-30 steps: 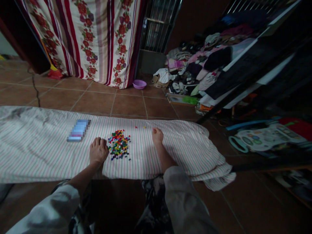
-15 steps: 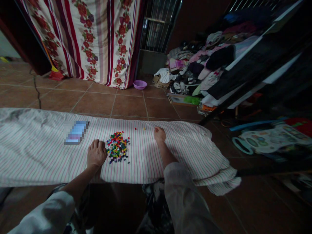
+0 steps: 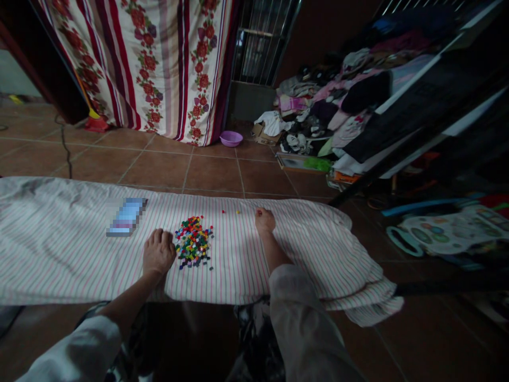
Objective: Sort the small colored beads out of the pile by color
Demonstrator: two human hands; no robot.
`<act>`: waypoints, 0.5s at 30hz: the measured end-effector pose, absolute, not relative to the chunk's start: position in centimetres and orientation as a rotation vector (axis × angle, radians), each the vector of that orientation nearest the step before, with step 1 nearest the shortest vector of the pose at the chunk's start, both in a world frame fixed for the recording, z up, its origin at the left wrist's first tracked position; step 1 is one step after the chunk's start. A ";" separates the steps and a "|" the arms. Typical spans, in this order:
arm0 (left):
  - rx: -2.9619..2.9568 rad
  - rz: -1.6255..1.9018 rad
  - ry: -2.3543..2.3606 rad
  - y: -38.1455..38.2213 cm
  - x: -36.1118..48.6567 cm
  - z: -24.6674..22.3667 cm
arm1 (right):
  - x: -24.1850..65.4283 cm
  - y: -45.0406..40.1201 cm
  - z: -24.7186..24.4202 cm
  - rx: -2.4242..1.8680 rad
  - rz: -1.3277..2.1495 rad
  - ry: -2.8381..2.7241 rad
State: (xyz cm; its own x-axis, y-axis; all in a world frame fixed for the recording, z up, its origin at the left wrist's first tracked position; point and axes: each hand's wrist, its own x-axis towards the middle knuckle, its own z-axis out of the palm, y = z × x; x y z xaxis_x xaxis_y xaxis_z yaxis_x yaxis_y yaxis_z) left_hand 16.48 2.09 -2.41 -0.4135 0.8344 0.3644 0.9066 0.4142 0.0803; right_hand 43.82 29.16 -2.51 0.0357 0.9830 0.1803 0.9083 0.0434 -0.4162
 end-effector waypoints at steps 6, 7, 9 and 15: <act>-1.520 -0.424 -2.427 2.1 16.6 -2.3 | 43.8 29.1 -3.0 -1.853 0.273 -1.857; -1.522 -0.428 -2.430 2.1 16.6 -2.3 | 43.9 29.1 -3.0 -1.841 0.279 -1.849; -1.524 -0.430 -2.434 2.2 16.6 -2.3 | 44.0 29.1 -3.2 -1.819 0.290 -1.843; -1.534 -0.408 -2.410 2.1 16.6 -2.2 | 44.3 29.3 -3.4 -1.799 0.317 -1.871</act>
